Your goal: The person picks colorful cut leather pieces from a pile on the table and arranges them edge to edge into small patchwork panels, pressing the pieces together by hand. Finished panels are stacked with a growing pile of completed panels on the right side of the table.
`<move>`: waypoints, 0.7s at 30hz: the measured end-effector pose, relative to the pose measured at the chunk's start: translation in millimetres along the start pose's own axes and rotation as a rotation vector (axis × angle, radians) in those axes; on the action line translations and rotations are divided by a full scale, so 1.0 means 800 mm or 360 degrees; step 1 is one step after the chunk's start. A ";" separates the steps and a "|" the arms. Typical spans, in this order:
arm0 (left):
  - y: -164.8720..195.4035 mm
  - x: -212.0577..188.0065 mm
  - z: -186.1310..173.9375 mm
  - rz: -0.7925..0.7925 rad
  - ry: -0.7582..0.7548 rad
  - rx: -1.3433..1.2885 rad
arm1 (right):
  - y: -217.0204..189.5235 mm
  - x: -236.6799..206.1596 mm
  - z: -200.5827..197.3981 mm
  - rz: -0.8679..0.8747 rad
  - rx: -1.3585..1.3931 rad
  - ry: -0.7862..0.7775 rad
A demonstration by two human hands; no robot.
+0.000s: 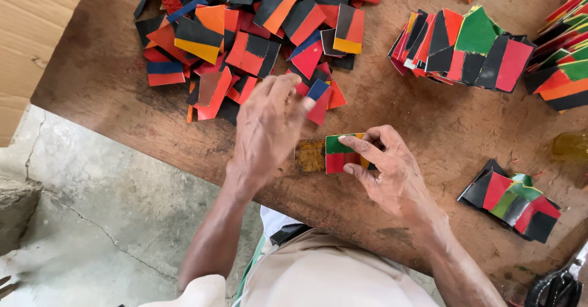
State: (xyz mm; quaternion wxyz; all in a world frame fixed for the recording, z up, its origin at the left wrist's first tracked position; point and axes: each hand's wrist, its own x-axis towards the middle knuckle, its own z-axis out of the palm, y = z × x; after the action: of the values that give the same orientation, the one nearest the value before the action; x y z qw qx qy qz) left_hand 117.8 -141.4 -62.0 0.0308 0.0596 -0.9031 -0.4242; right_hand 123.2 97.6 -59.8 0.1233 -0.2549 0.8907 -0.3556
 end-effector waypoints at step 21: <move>0.011 -0.033 -0.011 0.0453 -0.0333 0.0031 | 0.015 -0.001 -0.002 -0.0026 0.0081 0.0027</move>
State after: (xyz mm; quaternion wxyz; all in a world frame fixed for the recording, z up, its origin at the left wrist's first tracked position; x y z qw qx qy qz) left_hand 144.2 -138.6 -49.7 -0.0042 -0.1132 -0.9047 -0.4108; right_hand 118.6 106.4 -67.4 0.1192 -0.2559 0.8804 -0.3812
